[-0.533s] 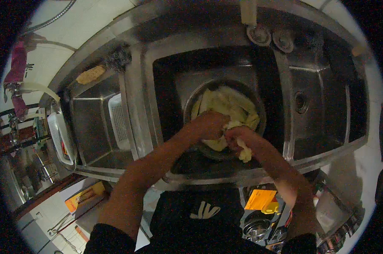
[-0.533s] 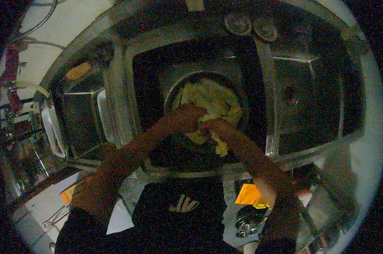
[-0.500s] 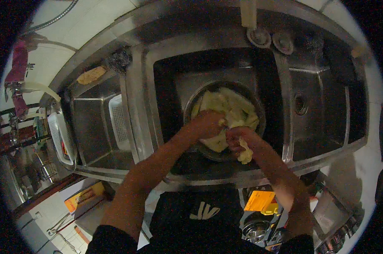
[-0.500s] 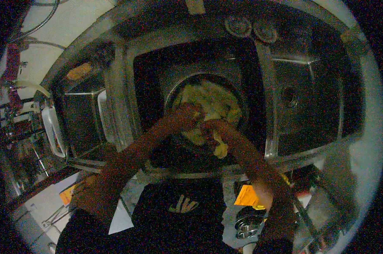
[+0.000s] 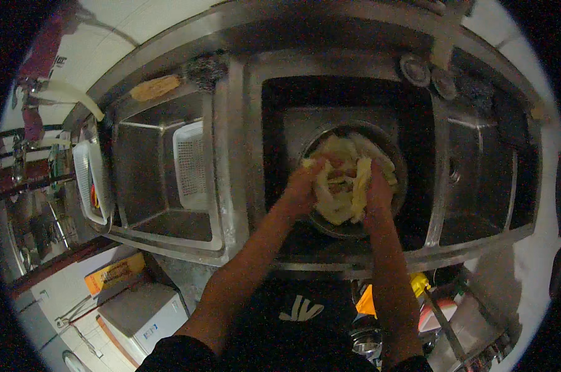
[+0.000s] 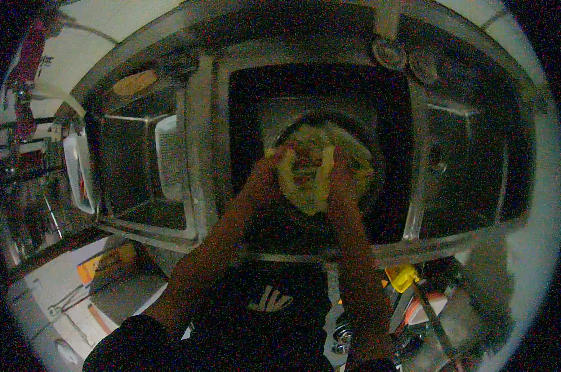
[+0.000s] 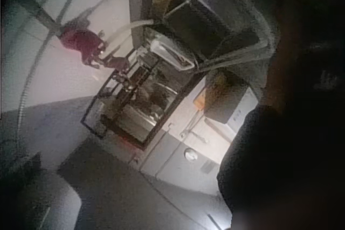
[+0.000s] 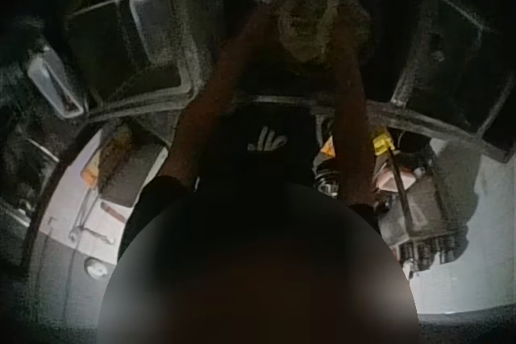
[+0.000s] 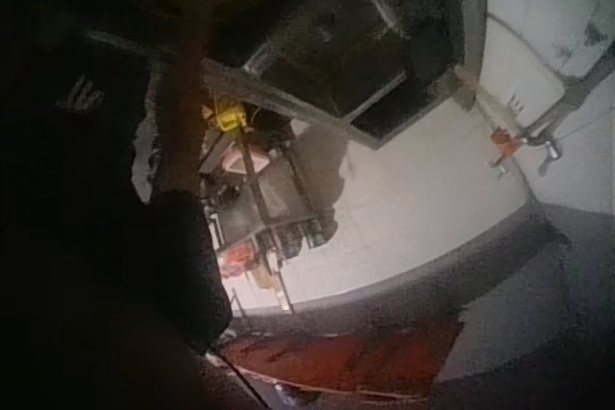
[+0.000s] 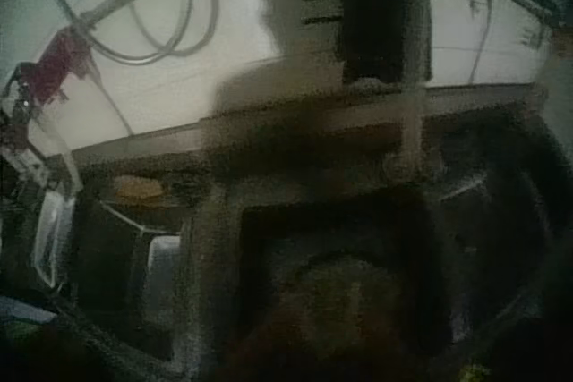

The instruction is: The person washes cabbage leaves in a metal bowl placed in a kitchen sink. They separate the leaves, rinse them under running water, and place them into a white plastic basket in the adjacent sink basin.

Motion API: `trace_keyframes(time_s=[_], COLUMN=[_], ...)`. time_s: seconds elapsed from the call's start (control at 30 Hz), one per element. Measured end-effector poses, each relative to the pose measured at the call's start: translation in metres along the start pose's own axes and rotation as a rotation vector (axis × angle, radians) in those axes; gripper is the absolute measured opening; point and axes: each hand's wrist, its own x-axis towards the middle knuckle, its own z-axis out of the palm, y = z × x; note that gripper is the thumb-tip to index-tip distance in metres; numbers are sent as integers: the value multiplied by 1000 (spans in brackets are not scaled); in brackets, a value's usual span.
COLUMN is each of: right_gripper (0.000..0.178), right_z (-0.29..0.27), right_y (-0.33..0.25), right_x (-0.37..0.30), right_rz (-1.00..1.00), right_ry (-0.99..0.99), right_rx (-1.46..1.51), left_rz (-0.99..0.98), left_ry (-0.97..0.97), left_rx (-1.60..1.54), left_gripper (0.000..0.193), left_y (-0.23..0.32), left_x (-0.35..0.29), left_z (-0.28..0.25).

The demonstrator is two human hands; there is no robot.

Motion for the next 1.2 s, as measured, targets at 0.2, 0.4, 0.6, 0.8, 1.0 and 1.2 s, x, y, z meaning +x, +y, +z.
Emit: trace_keyframes(time_s=[0.2, 0.4, 0.6, 0.8, 1.0, 1.2], right_gripper=[62, 54, 44, 40, 48, 46], right_z=[117, 132, 20, -69, -62, -84], right_y=[38, 27, -15, -6, 11, 6], right_x=[-50, -64, -29, 39, 93, 108], right_rz=[-478, -545, -475, -569, -842, -475], right_ry=[-20, -51, 187, 342, 407, 304], right_rx=[-356, -438, -724, -1196, -1613, -1469], left_rz=[200, 281, 585, 340, 446, 724], left_ry=[217, 365, 697, 714, 744, 488], left_rx=[417, -20, 586, 903, 700, 963], left_gripper=[47, 40, 30, 44, 73, 58], left_y=[14, 79, 148, 134, 134, 161], left_x=[-34, -95, -90, -32, -41, -92], left_z=[7, -84, -268, -435, -413, -191])
